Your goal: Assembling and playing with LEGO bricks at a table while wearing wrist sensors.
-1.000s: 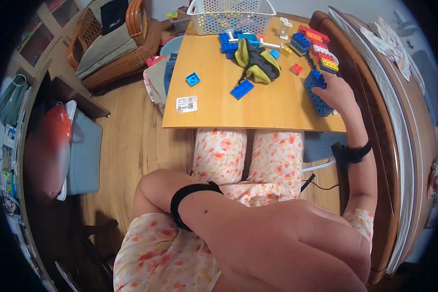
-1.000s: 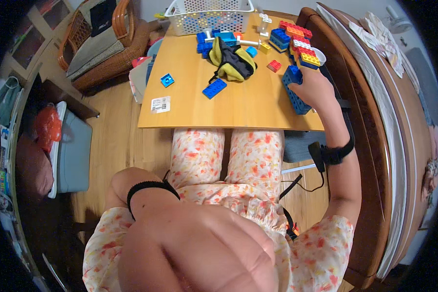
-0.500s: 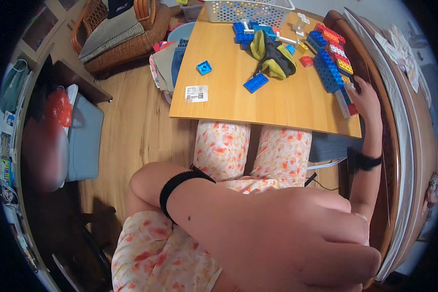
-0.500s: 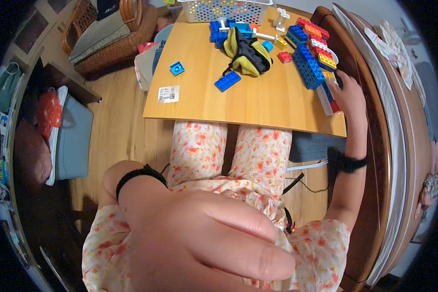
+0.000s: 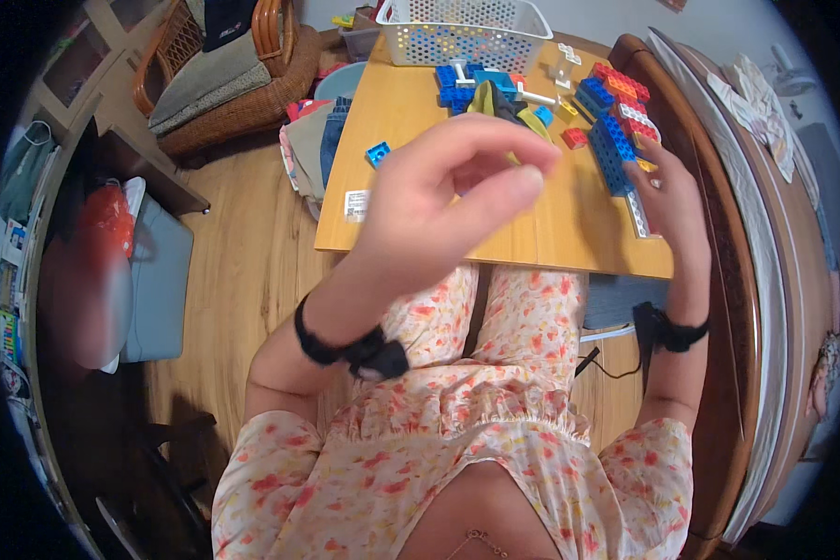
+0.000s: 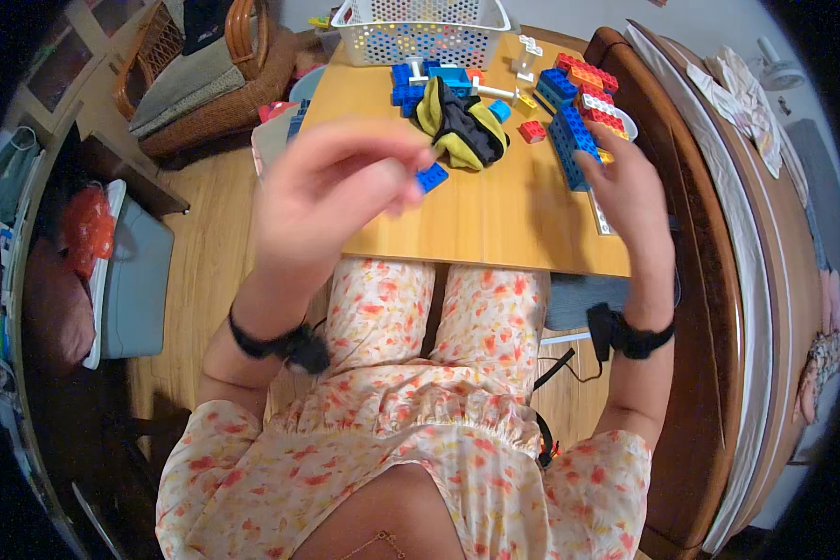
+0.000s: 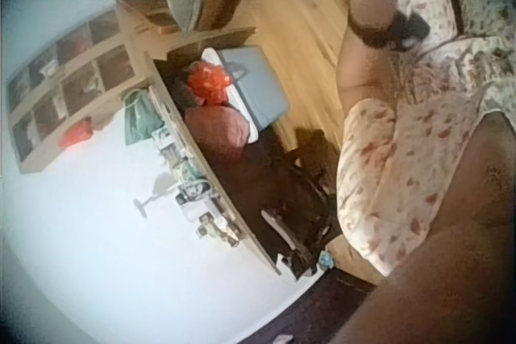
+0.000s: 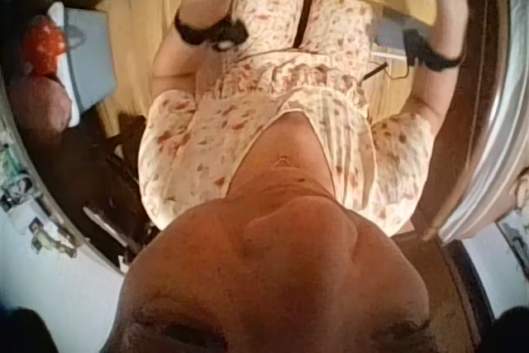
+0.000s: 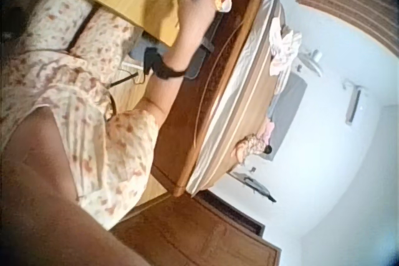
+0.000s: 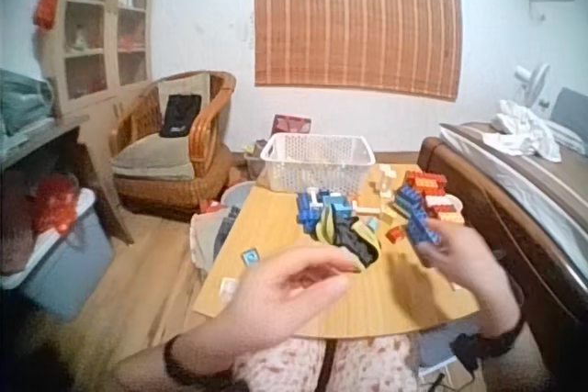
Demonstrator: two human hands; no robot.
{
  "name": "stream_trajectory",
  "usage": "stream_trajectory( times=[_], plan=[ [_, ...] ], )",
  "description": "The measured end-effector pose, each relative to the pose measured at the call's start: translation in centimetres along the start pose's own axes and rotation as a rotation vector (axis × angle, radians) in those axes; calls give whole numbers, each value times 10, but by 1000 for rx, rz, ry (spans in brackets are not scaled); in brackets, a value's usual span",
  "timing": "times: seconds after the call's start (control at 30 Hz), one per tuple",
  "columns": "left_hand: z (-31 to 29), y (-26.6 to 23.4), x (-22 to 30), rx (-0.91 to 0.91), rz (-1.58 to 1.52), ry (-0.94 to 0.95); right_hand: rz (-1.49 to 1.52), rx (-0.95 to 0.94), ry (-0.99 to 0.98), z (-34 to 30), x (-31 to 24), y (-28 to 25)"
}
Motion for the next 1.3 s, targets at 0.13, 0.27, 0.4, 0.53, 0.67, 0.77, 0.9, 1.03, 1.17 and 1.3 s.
stream_trajectory(
  times=[0.13, 0.27, 0.4, 0.53, 0.67, 0.77, 0.9, 1.03, 1.17, 1.3],
  plan=[
    [29, -9, -89, -72, 332, -172, -64, -84, -237, 56, 2, 71],
    [48, -4, -128, -177, 800, -91, -68, -84, -119, 104, 4, 112],
    [70, 2, -161, -236, 965, -165, -23, -156, -18, 134, 15, 139],
    [80, -13, -192, -260, 1004, -167, 135, -157, -87, 137, 0, 149],
    [93, -24, -196, -253, 824, -256, 466, -176, 2, 128, 6, 140],
    [92, -32, -194, -147, 708, -346, 413, -121, 151, 131, 3, 129],
    [99, -47, -189, 70, 439, -293, 256, 150, -141, 140, 2, 141],
    [102, -53, -193, 140, 490, -290, 167, 264, -515, 139, -25, 154],
    [97, -56, -207, 125, 517, -320, 139, 238, -582, 136, -50, 166],
    [93, -53, -216, 89, 515, -295, 94, 175, -579, 136, -59, 178]
  ],
)
Point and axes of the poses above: each hand's wrist, its own z-axis towards the middle knuckle, its own y-axis out of the palm, x = y × z, the point moved 4 cm from there along z, towards the middle knuckle
